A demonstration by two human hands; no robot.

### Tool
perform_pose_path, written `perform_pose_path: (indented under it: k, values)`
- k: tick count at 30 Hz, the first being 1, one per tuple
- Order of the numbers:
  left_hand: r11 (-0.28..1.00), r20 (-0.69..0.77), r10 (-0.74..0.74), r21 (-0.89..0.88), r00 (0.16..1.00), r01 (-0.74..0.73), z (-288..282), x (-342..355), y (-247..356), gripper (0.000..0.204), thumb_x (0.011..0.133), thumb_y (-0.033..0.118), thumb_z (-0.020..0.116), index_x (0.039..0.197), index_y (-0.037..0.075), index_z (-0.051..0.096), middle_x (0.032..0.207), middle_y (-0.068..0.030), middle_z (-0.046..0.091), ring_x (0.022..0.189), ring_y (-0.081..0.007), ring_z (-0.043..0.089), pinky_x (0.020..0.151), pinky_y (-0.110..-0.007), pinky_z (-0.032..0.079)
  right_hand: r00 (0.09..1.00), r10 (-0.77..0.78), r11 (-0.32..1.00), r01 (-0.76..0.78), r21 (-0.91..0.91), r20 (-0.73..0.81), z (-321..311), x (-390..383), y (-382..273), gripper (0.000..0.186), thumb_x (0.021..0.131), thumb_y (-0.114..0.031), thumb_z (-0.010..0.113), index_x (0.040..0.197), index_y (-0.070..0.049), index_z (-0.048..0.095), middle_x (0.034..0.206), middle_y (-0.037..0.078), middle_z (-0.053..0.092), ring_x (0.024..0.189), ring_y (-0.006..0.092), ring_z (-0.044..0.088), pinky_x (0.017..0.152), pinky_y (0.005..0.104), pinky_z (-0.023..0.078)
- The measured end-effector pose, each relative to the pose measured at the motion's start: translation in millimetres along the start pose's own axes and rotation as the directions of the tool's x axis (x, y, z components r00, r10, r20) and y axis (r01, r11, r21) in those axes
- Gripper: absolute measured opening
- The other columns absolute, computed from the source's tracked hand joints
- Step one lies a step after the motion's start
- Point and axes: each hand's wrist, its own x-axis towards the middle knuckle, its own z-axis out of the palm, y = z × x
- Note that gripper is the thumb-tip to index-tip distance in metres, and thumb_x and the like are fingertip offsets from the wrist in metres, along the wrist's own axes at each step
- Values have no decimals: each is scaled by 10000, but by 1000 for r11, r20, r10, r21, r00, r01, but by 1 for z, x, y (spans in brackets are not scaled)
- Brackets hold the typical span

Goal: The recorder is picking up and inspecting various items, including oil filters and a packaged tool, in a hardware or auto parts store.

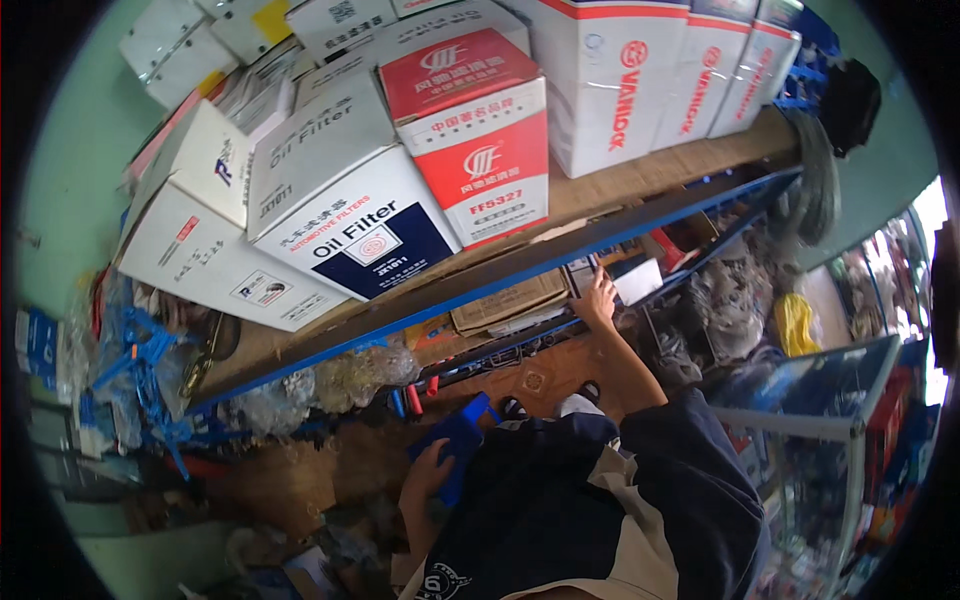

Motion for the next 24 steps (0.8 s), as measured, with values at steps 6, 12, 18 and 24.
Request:
perform_pose_path:
  k: [6, 12, 18, 24]
  values:
    - [996, 12, -50, -70, 999, 51, 29, 4, 58, 498, 1006, 272, 676, 1464, 111, 566, 1362, -235, 658, 1290, -400, 630, 1096, -462, 492, 988, 24, 993, -41, 108, 155, -41, 0, 18, 1147, 676, -398, 898, 1571, 55, 342, 1466, 288, 525, 1357, 459, 524, 1137, 491, 481]
    - [949, 18, 267, -178, 964, -259, 36, 53, 188, 516, 1006, 232, 711, 1483, 111, 559, 1319, -205, 686, 1208, -367, 683, 1009, -432, 549, 977, 39, 868, -138, 477, 211, -101, -18, 42, 1004, 690, -465, 911, 1429, 92, 523, 1298, 291, 666, 1234, 409, 651, 1055, 455, 517]
    - [853, -299, 489, -36, 820, -521, 66, 101, 292, 685, 985, 186, 765, 1557, 28, 422, 1409, -219, 614, 1199, -315, 687, 995, -399, 556, 971, -237, 749, 156, 644, 40, -170, -122, 41, 1008, 702, -337, 911, 1476, 86, 423, 1369, 277, 583, 1235, 388, 620, 1051, 457, 501]
    - [499, -385, 95, -780, 918, -378, 47, 81, 299, 1172, 861, 134, 899, 1578, 81, -26, 1459, -219, 482, 1314, -295, 589, 1084, -449, 535, 690, -701, 581, 700, 414, -182, -219, -192, -39, 1111, 645, -319, 991, 1463, 69, 346, 1309, 296, 467, 1205, 468, 518, 1028, 551, 457]
